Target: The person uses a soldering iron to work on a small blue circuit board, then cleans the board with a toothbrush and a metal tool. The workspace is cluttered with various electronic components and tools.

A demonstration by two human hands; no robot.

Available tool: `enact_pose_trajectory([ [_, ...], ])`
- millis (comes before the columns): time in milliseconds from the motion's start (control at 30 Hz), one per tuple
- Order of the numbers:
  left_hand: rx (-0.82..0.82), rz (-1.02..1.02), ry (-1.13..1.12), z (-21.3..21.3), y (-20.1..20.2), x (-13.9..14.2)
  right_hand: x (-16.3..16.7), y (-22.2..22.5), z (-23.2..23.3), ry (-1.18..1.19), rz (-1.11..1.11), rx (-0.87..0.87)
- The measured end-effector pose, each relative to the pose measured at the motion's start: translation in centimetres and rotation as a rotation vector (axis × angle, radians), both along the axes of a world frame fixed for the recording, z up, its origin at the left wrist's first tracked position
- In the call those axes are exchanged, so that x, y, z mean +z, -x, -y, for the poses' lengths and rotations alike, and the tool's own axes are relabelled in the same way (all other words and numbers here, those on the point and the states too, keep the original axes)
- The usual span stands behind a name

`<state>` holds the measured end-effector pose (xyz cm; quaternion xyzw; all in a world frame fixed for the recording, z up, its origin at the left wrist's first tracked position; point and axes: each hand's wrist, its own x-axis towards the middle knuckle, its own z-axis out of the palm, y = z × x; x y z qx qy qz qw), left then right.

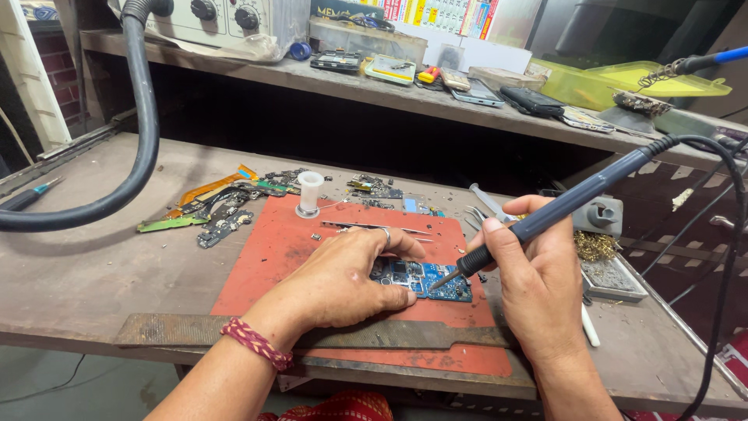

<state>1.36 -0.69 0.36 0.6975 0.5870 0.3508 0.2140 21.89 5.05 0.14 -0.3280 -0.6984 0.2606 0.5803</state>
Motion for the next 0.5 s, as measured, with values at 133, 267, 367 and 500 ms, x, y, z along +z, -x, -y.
enact_pose_trajectory([
  [133,-0.023,0.004,-0.044,-0.15,0.05,-0.11,-0.04,0.09,-0.1,-0.012,0.009,0.034],
  [267,-0.023,0.004,-0.045,-0.14,0.08,-0.24,-0.03,0.08,-0.06,0.009,-0.007,0.039],
  [367,-0.025,0.0,-0.052,-0.13,0.03,-0.2,0.01,0.12,-0.03,-0.006,0.018,0.015],
  [500,0.005,0.006,0.024,-0.01,0.01,-0.12,0.09,0.14,0.14,0.012,-0.004,0.032],
])
